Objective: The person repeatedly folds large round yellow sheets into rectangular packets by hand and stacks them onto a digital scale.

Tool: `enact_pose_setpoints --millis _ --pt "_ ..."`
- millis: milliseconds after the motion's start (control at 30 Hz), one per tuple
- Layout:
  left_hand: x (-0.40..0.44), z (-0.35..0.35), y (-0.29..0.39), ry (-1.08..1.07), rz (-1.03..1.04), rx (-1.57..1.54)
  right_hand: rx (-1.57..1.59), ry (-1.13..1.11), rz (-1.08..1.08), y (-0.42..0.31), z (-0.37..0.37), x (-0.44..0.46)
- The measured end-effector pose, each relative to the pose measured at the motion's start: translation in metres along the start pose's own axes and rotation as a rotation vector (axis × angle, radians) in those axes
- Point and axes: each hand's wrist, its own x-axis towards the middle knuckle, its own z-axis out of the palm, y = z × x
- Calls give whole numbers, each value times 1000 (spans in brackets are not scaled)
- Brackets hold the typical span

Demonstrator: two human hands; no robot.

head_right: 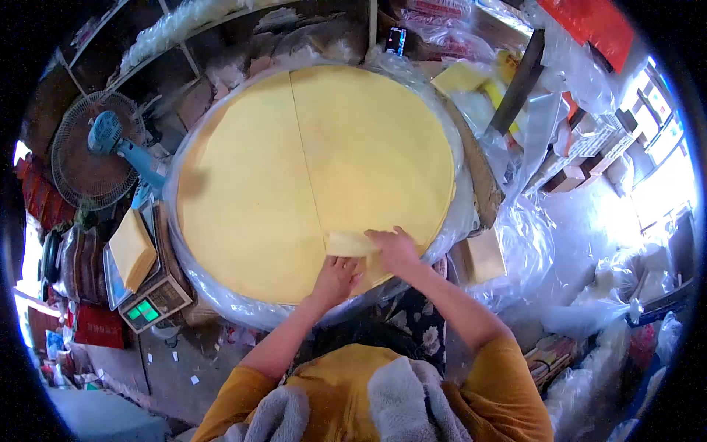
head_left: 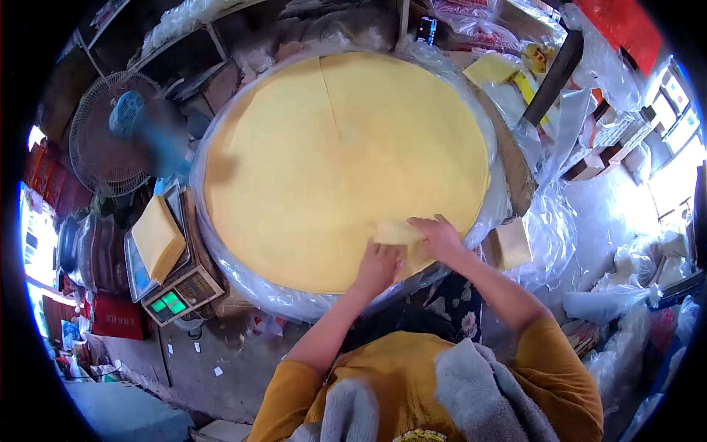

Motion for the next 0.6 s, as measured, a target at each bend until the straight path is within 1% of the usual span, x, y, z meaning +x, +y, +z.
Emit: enact_pose_setpoints --millis 33,67,100,167,233,333,400,433,533,600 --pt "2 -9 6 -101 -54 -43 102 30 22 5 -9 12" --pt "3 -11 8 -85 -51 -6 204 62 43 9 -19 24" --pt "4 -11 10 -68 -47 32 272 165 46 6 -40 37" --pt "5 -12 11 -52 -49 65 270 253 24 24 -64 65" --pt "6 -13 12 -63 -61 59 352 404 0 29 -105 87" --pt "14 -22 14 -118 -81 111 151 532 -109 17 -175 95" --pt "27 -16 0 -185 -147 -24 60 431 -60 -3 -211 75" --pt "34 -16 -9 -220 -181 -93 16 379 -34 -9 -216 64" --pt "79 -36 -37 -270 -524 -545 -135 507 -262 -6 -205 30" --pt "95 1 -87 -1 -726 -1137 -117 483 -234 1 -191 8"
